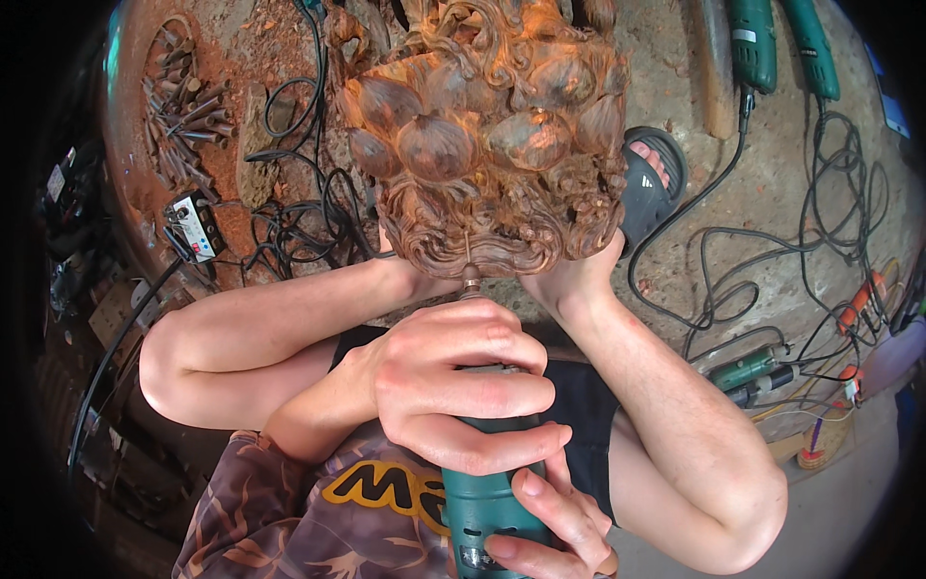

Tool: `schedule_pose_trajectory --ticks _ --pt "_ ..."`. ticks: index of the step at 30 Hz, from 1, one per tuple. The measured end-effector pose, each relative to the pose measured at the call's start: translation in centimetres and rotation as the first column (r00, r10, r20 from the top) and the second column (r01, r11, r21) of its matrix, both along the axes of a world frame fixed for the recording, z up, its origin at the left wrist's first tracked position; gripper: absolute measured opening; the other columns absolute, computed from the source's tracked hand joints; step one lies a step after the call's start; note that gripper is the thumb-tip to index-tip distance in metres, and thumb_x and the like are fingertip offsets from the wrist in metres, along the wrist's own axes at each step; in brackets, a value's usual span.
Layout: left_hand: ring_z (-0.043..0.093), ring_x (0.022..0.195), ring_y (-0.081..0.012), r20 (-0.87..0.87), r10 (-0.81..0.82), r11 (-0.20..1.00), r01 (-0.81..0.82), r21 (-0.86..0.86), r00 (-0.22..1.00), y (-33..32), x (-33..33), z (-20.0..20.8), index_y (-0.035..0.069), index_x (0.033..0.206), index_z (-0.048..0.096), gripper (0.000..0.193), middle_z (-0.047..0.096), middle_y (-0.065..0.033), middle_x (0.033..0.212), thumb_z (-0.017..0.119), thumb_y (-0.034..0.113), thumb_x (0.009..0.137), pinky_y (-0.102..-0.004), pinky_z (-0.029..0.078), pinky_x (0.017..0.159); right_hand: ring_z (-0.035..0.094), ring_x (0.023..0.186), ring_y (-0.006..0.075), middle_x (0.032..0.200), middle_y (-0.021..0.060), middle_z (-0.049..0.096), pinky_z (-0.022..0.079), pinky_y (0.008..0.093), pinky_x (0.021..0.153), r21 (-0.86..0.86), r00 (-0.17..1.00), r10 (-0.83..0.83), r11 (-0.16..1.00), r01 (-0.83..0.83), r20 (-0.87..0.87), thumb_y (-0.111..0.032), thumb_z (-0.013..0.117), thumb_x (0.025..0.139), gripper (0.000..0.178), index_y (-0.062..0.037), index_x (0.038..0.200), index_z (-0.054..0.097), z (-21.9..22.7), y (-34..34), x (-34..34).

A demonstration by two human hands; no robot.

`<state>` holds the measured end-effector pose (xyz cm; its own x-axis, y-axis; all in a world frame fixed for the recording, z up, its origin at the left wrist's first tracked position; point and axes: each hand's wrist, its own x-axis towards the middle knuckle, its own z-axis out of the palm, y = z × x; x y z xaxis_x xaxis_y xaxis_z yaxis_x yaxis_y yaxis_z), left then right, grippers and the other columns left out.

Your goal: The person uses a rotary carving tool to shape and detail a large wooden sculpture. They switch between different rotary tools and bits to refine the surface and add texture to the wood piece.

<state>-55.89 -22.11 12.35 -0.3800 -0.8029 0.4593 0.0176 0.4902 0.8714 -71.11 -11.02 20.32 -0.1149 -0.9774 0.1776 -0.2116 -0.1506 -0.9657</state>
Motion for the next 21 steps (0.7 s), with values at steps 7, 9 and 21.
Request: schedule_pose_trajectory --ticks 7,9,21 --pt "0.064 0.084 -0.0253 0.008 0.005 1.000 -0.006 0.030 1.000 0.2 0.2 0.2 0.007 0.097 0.071 0.025 0.064 -0.0068 0.094 0.078 0.015 0.074 -0.0351 0.053 0.066 0.068 0.121 0.0530 0.131 0.0395 0.063 0.056 0.0609 0.109 0.293 0.902 -0.423 0.854 0.430 -0.089 -0.012 0.085 0.091 0.042 -0.0003 0.114 0.052 3.0 -3.4 4.9" --pt "0.064 0.085 -0.0250 -0.004 0.005 1.000 -0.005 0.028 1.000 0.2 -0.1 0.2 0.007 0.097 0.072 0.025 0.063 -0.0066 0.094 0.078 0.015 0.074 -0.0352 0.053 0.067 0.067 0.122 0.0528 0.131 0.0398 0.062 0.055 0.0616 0.110 0.080 0.993 -0.116 0.990 0.118 -0.037 -0.016 0.086 0.091 0.044 0.0000 0.115 0.052 1.4 -2.4 2.3" --pt "0.065 0.090 -0.0244 0.013 -0.026 0.999 0.025 0.039 1.000 0.0 -0.8 0.5 0.007 0.096 0.072 0.026 0.062 -0.0039 0.096 0.078 0.016 0.072 -0.0352 0.054 0.070 0.056 0.135 0.0564 0.140 0.0394 0.057 0.049 0.0654 0.114 0.231 0.999 0.046 0.972 -0.040 -0.021 -0.032 0.090 0.088 0.063 -0.0031 0.128 0.051 3.3 -1.1 -0.4"
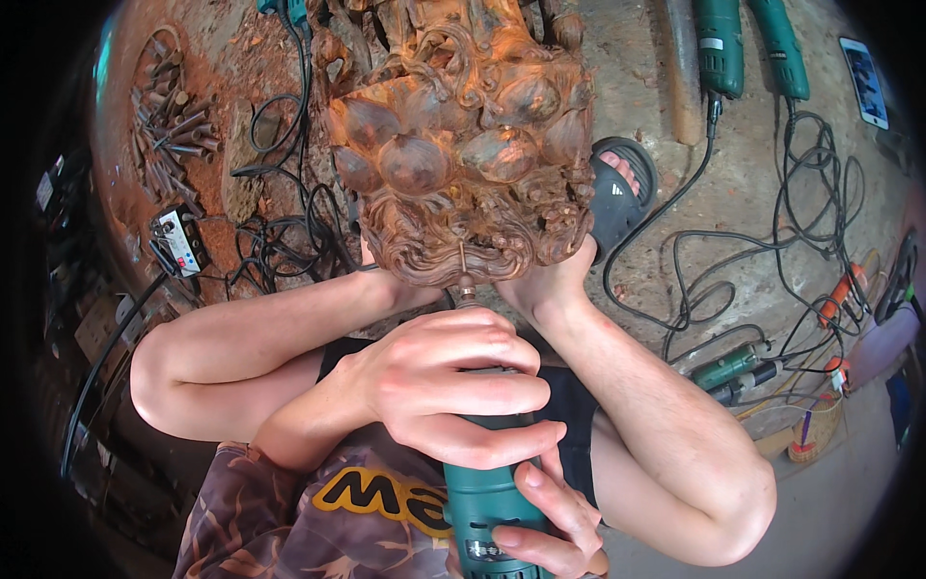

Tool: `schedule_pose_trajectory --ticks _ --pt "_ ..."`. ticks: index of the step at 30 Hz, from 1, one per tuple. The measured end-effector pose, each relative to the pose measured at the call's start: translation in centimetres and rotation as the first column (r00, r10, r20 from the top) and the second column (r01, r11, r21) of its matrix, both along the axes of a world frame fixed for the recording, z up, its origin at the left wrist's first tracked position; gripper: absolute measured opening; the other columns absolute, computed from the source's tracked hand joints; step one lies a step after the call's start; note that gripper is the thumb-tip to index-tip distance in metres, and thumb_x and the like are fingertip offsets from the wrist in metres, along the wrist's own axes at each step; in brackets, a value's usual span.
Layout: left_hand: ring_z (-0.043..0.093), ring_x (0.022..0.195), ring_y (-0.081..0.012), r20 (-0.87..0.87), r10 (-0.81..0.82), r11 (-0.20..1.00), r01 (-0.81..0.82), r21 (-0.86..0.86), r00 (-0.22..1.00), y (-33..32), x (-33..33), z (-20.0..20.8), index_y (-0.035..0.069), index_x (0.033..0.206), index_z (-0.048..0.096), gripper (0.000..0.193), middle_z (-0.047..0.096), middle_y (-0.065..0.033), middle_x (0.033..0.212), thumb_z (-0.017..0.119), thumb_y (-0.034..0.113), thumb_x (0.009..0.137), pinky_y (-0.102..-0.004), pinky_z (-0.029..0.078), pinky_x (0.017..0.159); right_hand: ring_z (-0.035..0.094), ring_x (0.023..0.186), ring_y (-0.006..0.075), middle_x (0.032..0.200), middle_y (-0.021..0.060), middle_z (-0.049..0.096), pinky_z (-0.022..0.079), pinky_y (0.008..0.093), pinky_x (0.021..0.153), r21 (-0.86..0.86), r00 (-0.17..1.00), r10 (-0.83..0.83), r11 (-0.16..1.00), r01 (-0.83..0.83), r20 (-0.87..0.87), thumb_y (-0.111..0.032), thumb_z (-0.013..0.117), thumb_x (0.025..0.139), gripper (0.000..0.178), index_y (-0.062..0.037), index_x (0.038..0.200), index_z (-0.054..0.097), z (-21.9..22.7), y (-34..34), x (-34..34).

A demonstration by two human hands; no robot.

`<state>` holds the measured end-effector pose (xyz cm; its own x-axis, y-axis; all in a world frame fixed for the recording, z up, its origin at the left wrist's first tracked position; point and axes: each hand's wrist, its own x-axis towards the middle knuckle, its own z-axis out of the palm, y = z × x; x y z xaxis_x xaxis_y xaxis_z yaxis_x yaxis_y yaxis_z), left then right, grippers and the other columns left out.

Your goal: The person uses a rotary carving tool to shape and detail a large wooden sculpture. They switch between different rotary tools and bits to refine the surface and add texture to the wood piece.

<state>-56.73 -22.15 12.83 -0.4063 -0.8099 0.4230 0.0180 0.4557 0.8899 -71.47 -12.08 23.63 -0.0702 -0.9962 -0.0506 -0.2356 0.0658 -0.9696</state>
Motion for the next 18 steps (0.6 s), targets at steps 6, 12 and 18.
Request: schedule_pose_trajectory --ticks 6,12,18 --pt "0.065 0.086 -0.0237 0.033 -0.043 0.997 0.045 -0.055 0.999 -0.3 -0.4 1.1 0.007 0.101 0.072 0.031 0.062 -0.0045 0.095 0.078 0.018 0.072 -0.0342 0.056 0.071 0.068 0.120 0.0532 0.136 0.0284 0.065 0.063 0.0565 0.097 -0.057 0.998 -0.016 0.998 0.019 0.065 -0.012 0.092 0.082 0.047 -0.0119 0.119 0.062 -1.0 1.0 -1.5" --pt "0.068 0.088 -0.0225 0.228 -0.122 0.982 0.151 -0.114 0.966 0.6 2.0 3.2 0.014 0.109 0.076 0.033 0.067 -0.0034 0.099 0.079 0.017 0.076 -0.0345 0.056 0.069 0.079 0.096 0.0434 0.134 0.0359 0.066 0.068 0.0464 0.074 -0.009 0.991 0.131 0.991 -0.131 0.009 -0.009 0.080 0.092 0.026 -0.0060 0.116 0.070 -1.4 3.7 -6.5" --pt "0.069 0.084 -0.0223 0.397 -0.009 0.975 0.097 -0.202 0.918 0.7 5.3 4.5 0.017 0.109 0.080 0.041 0.069 -0.0020 0.094 0.078 0.016 0.068 -0.0352 0.056 0.071 0.074 0.121 0.0385 0.160 0.0328 0.050 0.058 0.0424 0.102 0.077 0.740 0.368 0.868 -0.490 0.564 -0.021 0.087 0.088 0.063 0.0019 0.143 0.068 -0.9 0.7 -7.4"
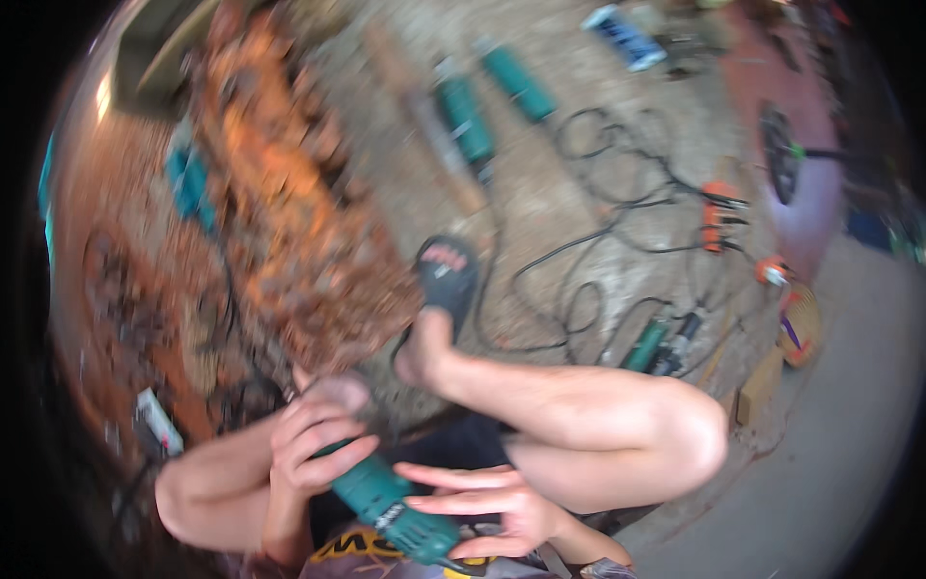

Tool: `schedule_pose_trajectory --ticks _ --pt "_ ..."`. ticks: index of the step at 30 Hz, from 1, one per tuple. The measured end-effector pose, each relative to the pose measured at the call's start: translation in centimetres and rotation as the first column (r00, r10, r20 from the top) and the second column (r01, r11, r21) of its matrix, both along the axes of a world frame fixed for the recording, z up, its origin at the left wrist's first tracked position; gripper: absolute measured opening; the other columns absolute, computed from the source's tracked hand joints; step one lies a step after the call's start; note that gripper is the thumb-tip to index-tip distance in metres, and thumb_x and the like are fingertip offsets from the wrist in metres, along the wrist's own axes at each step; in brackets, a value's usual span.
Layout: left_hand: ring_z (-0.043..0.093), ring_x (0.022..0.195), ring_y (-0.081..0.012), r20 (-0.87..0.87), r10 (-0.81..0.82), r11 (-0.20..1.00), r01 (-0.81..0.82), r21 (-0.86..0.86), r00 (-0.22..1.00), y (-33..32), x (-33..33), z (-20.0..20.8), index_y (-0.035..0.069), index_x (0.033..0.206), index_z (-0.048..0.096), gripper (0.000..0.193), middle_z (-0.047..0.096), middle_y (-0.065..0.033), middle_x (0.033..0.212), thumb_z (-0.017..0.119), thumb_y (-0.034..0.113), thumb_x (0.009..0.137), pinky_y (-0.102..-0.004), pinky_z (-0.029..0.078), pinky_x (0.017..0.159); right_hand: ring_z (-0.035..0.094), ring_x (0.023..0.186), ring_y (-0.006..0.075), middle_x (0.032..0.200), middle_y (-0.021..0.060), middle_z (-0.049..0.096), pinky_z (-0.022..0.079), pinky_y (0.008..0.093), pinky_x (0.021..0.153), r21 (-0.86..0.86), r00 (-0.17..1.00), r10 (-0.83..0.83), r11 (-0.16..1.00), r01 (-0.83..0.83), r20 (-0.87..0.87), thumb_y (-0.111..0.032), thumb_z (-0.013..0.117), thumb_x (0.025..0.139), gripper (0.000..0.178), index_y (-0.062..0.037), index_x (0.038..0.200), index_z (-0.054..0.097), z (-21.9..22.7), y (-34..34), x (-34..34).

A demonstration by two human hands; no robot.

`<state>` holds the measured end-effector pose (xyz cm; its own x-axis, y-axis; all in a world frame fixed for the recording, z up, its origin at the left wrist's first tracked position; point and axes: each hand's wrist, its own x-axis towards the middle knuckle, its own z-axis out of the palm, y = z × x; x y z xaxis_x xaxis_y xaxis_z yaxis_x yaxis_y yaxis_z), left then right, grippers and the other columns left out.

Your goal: The person uses a rotary carving tool to shape and detail a large wooden sculpture. They switch between different rotary tools and bits to refine the surface and add texture to the wood piece.

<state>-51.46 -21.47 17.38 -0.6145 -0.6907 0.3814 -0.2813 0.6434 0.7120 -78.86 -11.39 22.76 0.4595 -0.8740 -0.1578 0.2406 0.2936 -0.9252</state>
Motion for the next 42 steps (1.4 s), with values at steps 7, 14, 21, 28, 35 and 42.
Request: schedule_pose_trajectory --ticks 7,14,21,28,35,42 --pt "0.072 0.076 -0.0243 -0.026 0.033 0.999 -0.033 -0.034 0.999 0.7 1.7 1.7 0.013 0.098 0.076 0.031 0.069 -0.0031 0.087 0.085 0.015 0.069 -0.0356 0.050 0.063 0.069 0.128 0.0399 0.164 0.0265 0.047 0.056 0.0394 0.105 -0.177 0.993 0.054 0.984 -0.035 0.101 -0.016 0.089 0.084 0.071 -0.0011 0.149 0.063 -0.7 -0.1 2.4" --pt "0.072 0.084 -0.0240 -0.005 0.043 0.997 -0.043 -0.070 0.999 1.0 4.2 2.9 0.014 0.103 0.080 0.037 0.072 -0.0021 0.095 0.084 0.018 0.066 -0.0375 0.053 0.068 0.070 0.128 0.0360 0.158 0.0251 0.055 0.059 0.0403 0.102 -0.309 0.977 0.093 0.939 -0.151 -0.193 -0.016 0.091 0.084 0.080 0.0004 0.154 0.056 -0.9 0.2 1.9" --pt "0.070 0.095 -0.0272 0.502 0.202 0.965 -0.083 -0.250 0.841 -5.5 17.1 5.6 0.011 0.102 0.077 0.033 0.072 -0.0046 0.100 0.080 0.013 0.068 -0.0422 0.056 0.081 0.076 0.111 0.0335 0.141 0.0270 0.068 0.062 0.0382 0.090 -0.171 0.910 -0.260 0.962 0.214 -0.324 -0.012 0.082 0.090 0.061 0.0086 0.144 0.063 -1.5 -0.5 2.2" --pt "0.070 0.111 -0.0350 0.896 0.261 0.965 -0.126 -0.231 0.358 -18.4 31.0 3.5 0.010 0.108 0.076 0.045 0.075 -0.0110 0.113 0.080 -0.002 0.065 -0.0476 0.054 0.098 0.077 0.113 0.0278 0.137 0.0221 0.072 0.061 0.0347 0.092 -0.135 0.846 -0.178 0.983 0.127 -0.502 0.000 0.083 0.087 0.047 0.0039 0.132 0.073 -1.7 -0.4 2.8" --pt "0.065 0.114 -0.0352 0.940 0.299 0.943 -0.203 -0.265 0.161 -24.5 37.6 -5.6 0.010 0.100 0.070 0.026 0.068 -0.0108 0.106 0.074 0.006 0.076 -0.0479 0.050 0.098 0.076 0.115 0.0272 0.132 0.0199 0.075 0.061 0.0349 0.094 -0.004 0.810 -0.254 0.955 0.297 -0.528 0.001 0.082 0.089 0.041 0.0040 0.129 0.074 -2.3 -0.6 3.1" --pt "0.057 0.125 -0.0363 0.941 0.238 0.967 -0.149 -0.207 0.239 -26.0 35.4 -15.7 0.009 0.113 0.070 0.046 0.067 -0.0119 0.116 0.072 -0.006 0.070 -0.0481 0.046 0.105 0.076 0.116 0.0288 0.130 0.0198 0.076 0.061 0.0357 0.095 0.072 0.797 -0.137 0.973 0.220 -0.588 0.001 0.082 0.089 0.037 0.0039 0.126 0.075 -3.8 -2.7 4.1"
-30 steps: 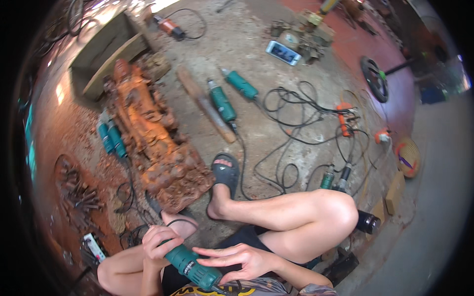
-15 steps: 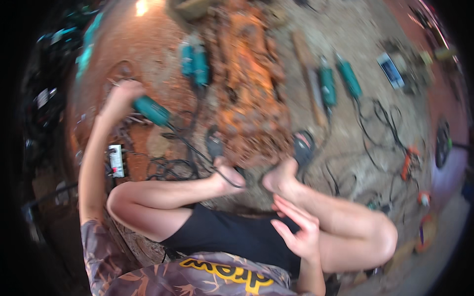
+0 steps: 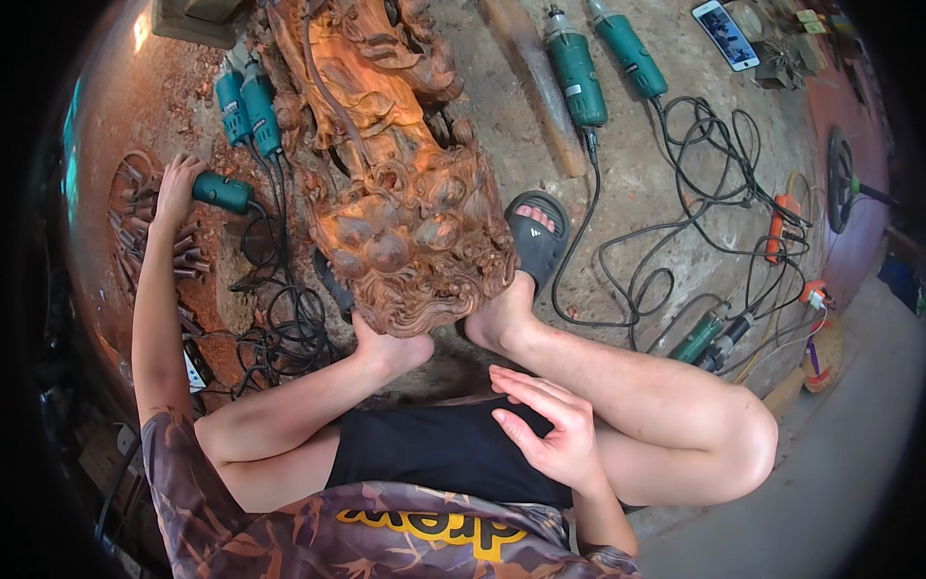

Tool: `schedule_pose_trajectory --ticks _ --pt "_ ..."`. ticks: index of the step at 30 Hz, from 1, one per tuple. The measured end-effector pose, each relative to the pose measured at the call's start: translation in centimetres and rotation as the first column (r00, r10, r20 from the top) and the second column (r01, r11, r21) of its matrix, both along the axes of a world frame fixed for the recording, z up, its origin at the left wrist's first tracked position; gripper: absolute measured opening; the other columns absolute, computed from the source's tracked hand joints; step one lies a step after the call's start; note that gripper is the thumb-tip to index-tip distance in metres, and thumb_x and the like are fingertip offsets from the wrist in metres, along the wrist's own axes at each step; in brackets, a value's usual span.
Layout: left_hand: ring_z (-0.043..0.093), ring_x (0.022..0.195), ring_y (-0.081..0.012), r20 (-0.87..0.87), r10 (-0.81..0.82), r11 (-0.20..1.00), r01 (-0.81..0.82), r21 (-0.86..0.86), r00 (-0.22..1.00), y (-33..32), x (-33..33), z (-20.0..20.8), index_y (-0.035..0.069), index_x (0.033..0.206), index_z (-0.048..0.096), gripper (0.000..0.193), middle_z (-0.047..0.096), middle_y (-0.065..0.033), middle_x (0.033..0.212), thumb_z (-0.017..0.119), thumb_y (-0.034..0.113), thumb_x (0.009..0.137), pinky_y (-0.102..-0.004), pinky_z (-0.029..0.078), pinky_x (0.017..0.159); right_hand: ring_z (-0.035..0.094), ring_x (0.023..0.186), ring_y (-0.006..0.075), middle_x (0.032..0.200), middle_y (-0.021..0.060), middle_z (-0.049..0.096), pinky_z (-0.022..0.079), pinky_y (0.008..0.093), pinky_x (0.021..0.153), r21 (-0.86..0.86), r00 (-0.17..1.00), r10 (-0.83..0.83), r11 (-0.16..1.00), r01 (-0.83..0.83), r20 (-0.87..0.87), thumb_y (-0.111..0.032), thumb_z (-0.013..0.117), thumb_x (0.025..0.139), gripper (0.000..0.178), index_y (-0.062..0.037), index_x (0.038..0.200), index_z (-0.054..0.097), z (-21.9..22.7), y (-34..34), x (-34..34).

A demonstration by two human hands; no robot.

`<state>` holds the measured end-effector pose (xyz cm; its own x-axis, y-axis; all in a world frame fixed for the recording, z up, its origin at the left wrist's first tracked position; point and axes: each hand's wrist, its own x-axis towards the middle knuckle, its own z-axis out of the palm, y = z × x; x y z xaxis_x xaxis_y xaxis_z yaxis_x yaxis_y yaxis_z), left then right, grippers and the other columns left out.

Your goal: The person uses a rotary carving tool to shape and detail a large wooden sculpture. They switch between different rotary tools and bits to refine the surface and add texture to the wood piece.

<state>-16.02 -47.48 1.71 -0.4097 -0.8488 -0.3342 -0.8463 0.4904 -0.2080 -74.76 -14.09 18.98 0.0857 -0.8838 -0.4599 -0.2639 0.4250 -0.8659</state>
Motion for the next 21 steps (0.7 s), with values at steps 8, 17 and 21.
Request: schedule_pose_trajectory --ticks 8,17,21 --pt "0.045 0.143 -0.0388 0.081 0.041 0.999 -0.040 -0.010 0.996 0.5 0.0 -3.1 0.013 0.140 0.057 0.077 0.058 -0.0114 0.139 0.073 -0.010 0.069 -0.0549 0.036 0.117 0.074 0.120 0.0313 0.130 0.0187 0.076 0.058 0.0404 0.104 0.122 0.998 -0.042 0.991 0.048 -0.050 0.003 0.082 0.087 0.038 0.0029 0.125 0.076 -0.6 -1.0 0.3" --pt "0.039 0.151 -0.0369 -0.032 0.189 0.974 -0.191 -0.123 0.982 2.7 -1.3 -2.6 0.030 0.158 0.049 0.099 0.048 -0.0105 0.160 0.064 -0.017 0.072 -0.0570 0.035 0.121 0.075 0.117 0.0304 0.129 0.0177 0.077 0.059 0.0382 0.099 -0.019 0.994 0.010 1.000 -0.012 -0.106 0.000 0.082 0.088 0.040 0.0007 0.128 0.075 -0.6 0.1 0.1" --pt "0.042 0.150 -0.0371 -0.484 0.433 0.777 -0.587 -0.227 0.761 3.2 -4.7 -1.1 0.030 0.153 0.056 0.078 0.049 -0.0159 0.159 0.069 -0.003 0.084 -0.0538 0.036 0.122 0.076 0.111 0.0286 0.128 0.0171 0.077 0.060 0.0367 0.094 -0.079 0.993 0.000 0.997 -0.009 -0.114 -0.001 0.081 0.090 0.041 0.0005 0.130 0.075 -0.7 1.4 -0.3"
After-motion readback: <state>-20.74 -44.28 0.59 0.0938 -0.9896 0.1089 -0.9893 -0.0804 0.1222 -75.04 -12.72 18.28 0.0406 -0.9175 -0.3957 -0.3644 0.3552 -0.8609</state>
